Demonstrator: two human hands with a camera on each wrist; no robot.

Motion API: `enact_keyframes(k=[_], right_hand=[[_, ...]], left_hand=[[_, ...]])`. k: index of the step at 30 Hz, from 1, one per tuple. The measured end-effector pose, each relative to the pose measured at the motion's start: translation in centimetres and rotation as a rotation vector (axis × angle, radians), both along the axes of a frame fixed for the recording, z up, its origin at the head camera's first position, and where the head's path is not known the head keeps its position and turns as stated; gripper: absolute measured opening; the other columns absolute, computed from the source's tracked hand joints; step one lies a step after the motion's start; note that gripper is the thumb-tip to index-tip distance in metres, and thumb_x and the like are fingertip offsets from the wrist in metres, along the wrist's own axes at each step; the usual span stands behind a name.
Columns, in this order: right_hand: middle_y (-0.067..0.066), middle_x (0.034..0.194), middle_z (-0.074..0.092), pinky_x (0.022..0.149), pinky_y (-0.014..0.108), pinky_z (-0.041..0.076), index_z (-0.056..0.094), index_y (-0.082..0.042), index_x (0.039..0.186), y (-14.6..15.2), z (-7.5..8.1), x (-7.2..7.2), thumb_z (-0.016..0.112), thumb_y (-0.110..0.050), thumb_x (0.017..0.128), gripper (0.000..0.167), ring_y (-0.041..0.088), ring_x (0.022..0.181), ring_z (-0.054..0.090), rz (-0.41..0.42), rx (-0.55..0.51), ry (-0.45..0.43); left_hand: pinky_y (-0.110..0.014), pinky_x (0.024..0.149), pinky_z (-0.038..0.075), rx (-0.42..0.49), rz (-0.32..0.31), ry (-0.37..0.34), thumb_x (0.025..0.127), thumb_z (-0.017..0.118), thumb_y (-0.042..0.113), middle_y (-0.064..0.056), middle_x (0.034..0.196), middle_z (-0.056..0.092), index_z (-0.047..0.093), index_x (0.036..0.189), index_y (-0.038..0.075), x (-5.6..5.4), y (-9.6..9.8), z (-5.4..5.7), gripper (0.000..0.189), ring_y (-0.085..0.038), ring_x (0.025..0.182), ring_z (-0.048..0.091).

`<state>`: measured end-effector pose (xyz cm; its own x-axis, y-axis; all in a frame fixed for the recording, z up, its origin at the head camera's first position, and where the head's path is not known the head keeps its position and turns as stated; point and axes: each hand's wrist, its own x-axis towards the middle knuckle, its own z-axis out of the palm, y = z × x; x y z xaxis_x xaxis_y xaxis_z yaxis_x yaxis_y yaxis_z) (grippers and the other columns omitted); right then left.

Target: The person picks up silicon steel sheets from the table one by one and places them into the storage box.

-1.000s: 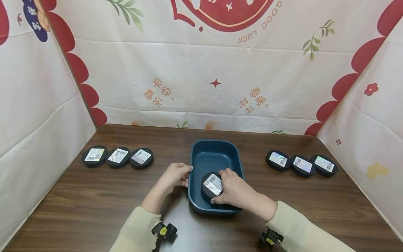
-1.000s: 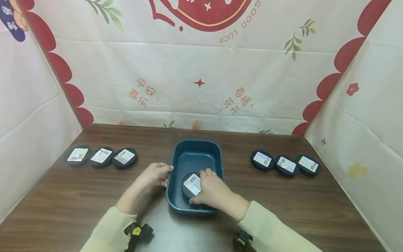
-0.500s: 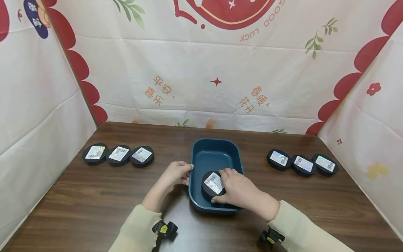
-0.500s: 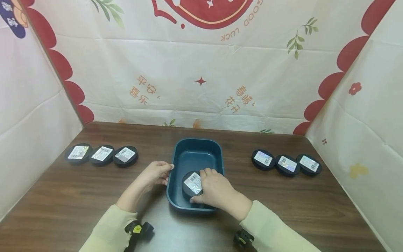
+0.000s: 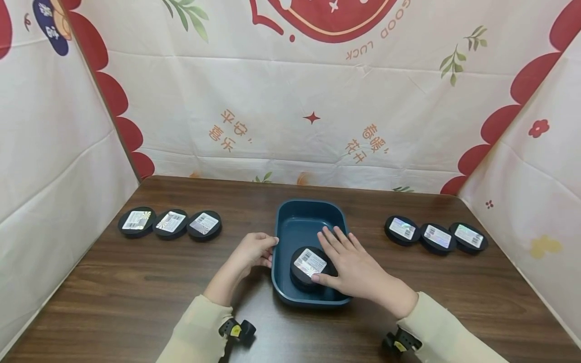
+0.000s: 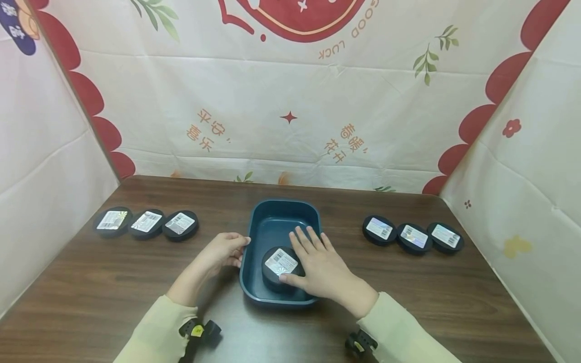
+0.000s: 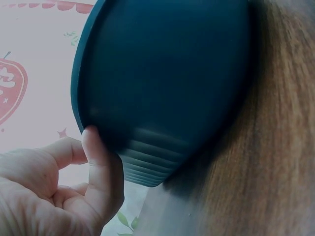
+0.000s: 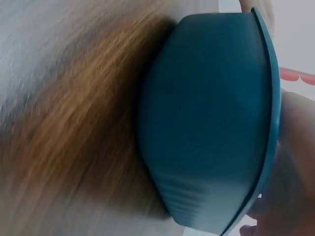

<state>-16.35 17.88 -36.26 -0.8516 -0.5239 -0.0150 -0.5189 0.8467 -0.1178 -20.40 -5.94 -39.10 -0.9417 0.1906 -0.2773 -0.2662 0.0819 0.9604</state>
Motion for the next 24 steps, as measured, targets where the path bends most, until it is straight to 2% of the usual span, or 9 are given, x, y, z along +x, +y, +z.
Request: enact_keyframes(k=[6, 14, 24], right_hand=[[0.014, 0.153, 0.013, 0.110, 0.056, 0.013, 0.022, -0.008, 0.148, 0.8, 0.1, 0.0, 0.049, -0.061, 0.087, 0.085, 0.037, 0.140, 0.010, -0.018, -0.035, 0.017], [0.015, 0.153, 0.014, 0.110, 0.056, 0.014, 0.023, -0.008, 0.147, 1.6, -0.1, 0.4, 0.046, -0.064, 0.087, 0.085, 0.036, 0.140, 0.011, -0.036, -0.049, 0.029], [0.016, 0.153, 0.016, 0.109, 0.058, 0.013, 0.024, -0.008, 0.147, 2.8, 0.2, 0.7, 0.047, -0.062, 0.087, 0.084, 0.036, 0.140, 0.009, -0.082, -0.064, 0.037]], left_hand=[[-0.020, 0.046, 0.046, 0.004, -0.002, 0.001, 0.090, 0.054, 0.010, -0.004, 0.062, 0.050, 0.055, 0.089, -0.009, 0.0, 0.0, 0.1, 0.020, -0.011, 0.050, 0.048], [-0.020, 0.046, 0.046, 0.004, -0.001, 0.008, 0.090, 0.053, 0.010, -0.004, 0.063, 0.050, 0.056, 0.092, -0.011, 0.1, 0.0, 0.0, 0.021, -0.011, 0.051, 0.048], [-0.020, 0.047, 0.047, 0.003, -0.007, 0.005, 0.090, 0.053, 0.010, -0.005, 0.062, 0.050, 0.056, 0.092, -0.011, 0.0, -0.1, -0.1, 0.021, -0.011, 0.051, 0.049]])
